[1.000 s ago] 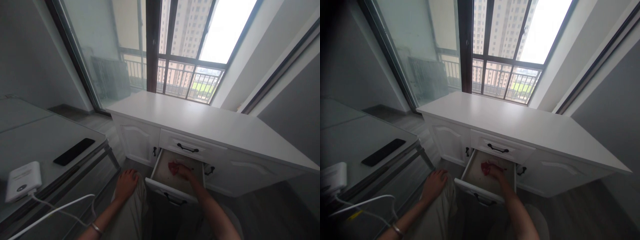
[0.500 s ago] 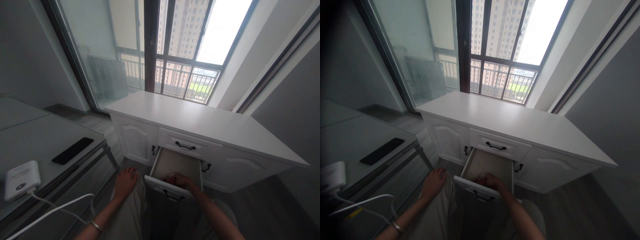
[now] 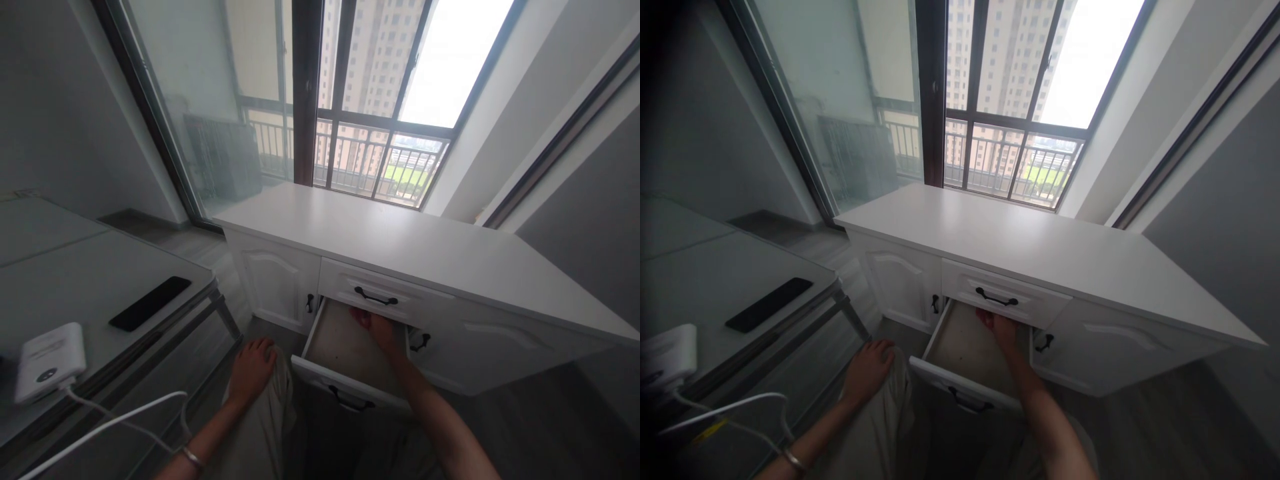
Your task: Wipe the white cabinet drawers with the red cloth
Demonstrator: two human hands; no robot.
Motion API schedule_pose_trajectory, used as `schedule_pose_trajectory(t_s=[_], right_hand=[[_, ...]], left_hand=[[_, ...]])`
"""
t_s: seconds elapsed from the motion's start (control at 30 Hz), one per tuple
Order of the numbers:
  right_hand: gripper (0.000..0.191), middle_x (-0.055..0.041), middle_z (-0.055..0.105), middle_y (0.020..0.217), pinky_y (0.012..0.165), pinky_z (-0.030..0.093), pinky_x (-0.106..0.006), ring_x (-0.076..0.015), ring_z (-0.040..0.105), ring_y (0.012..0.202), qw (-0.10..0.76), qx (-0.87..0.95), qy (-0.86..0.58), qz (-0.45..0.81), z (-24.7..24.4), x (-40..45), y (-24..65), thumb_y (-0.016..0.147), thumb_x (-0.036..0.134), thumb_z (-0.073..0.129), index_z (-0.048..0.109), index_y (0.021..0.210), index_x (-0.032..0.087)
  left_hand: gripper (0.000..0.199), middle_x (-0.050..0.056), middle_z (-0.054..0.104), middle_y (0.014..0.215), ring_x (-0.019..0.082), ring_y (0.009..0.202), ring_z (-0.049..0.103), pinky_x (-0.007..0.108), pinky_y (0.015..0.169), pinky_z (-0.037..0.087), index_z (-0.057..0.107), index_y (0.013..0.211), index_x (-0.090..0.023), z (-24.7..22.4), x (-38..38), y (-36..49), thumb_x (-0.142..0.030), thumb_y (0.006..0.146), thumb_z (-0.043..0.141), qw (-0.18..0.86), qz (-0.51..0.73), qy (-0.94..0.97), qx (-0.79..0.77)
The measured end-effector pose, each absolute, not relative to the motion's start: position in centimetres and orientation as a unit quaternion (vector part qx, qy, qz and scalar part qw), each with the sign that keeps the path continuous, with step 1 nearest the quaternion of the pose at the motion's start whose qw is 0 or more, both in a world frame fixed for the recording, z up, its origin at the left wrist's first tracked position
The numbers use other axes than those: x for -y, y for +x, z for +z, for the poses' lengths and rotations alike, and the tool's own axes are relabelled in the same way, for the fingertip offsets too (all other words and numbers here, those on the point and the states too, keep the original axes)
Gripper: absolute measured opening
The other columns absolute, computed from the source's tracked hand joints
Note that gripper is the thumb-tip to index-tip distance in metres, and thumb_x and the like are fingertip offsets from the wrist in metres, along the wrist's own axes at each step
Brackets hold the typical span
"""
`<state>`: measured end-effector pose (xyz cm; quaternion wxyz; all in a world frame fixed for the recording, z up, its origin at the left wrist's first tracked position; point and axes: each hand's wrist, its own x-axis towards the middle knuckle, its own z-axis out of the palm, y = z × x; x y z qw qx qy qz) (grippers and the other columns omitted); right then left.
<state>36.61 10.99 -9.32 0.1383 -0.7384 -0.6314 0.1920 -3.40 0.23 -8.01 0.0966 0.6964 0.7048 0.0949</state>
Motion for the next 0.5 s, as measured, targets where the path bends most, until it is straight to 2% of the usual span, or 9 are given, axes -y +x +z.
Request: schedule_pose_trajectory(t_s=[0.07, 0.17, 0.33, 0.4, 0.5], right_hand=[[0.039, -0.0228, 0.073, 0.134, 0.106, 0.048, -0.042, -0.0339, 0.067, 0.124, 0.089, 0.635, -0.755, 0.141, -9.7, -10.9, 37.6, 0.105, 0.023, 0.053, 0.071, 0.139, 0.015], [0.040, -0.0241, 0.074, 0.133, 0.112, 0.047, -0.047, -0.0395, 0.067, 0.127, 0.052, 0.612, -0.778, 0.130, -10.7, -9.8, 38.7, 0.100, 0.028, 0.057, 0.076, 0.134, 0.019], [0.048, -0.0231, 0.067, 0.150, 0.114, 0.044, -0.049, -0.0448, 0.054, 0.144, 0.102, 0.622, -0.757, 0.170, -9.7, -8.9, 38.8, 0.088, 0.034, 0.064, 0.078, 0.131, 0.020], [0.047, -0.0232, 0.068, 0.148, 0.110, 0.047, -0.050, -0.0443, 0.056, 0.141, 0.124, 0.627, -0.738, 0.215, -8.5, -8.9, 38.6, 0.087, 0.035, 0.064, 0.079, 0.129, 0.019], [0.036, -0.0203, 0.077, 0.130, 0.105, 0.052, -0.049, -0.0417, 0.066, 0.126, 0.123, 0.618, -0.733, 0.258, -7.5, -8.4, 38.6, 0.087, 0.036, 0.066, 0.082, 0.115, 0.022]], left_hand=[[0.042, 0.012, 0.076, 0.136, 0.031, 0.130, 0.067, 0.047, 0.109, 0.051, 0.076, 0.126, -0.022, -8.0, -0.3, -3.5, -0.032, 0.107, 0.040, 0.099, 0.093, 0.692, -0.709], [0.042, 0.012, 0.076, 0.136, 0.031, 0.129, 0.067, 0.048, 0.109, 0.051, 0.076, 0.126, -0.021, -8.1, -0.3, -3.5, -0.031, 0.106, 0.041, 0.104, 0.096, 0.690, -0.710], [0.043, 0.012, 0.076, 0.137, 0.031, 0.129, 0.066, 0.049, 0.112, 0.049, 0.076, 0.127, -0.021, -8.1, -0.5, -3.4, -0.030, 0.106, 0.040, 0.105, 0.095, 0.690, -0.710], [0.044, 0.012, 0.076, 0.138, 0.031, 0.129, 0.066, 0.048, 0.112, 0.049, 0.076, 0.129, -0.021, -7.9, -0.5, -3.2, -0.030, 0.106, 0.040, 0.104, 0.093, 0.689, -0.711], [0.044, 0.012, 0.075, 0.139, 0.031, 0.130, 0.067, 0.048, 0.111, 0.050, 0.076, 0.129, -0.021, -7.5, -0.3, -3.1, -0.030, 0.106, 0.040, 0.106, 0.088, 0.688, -0.713]])
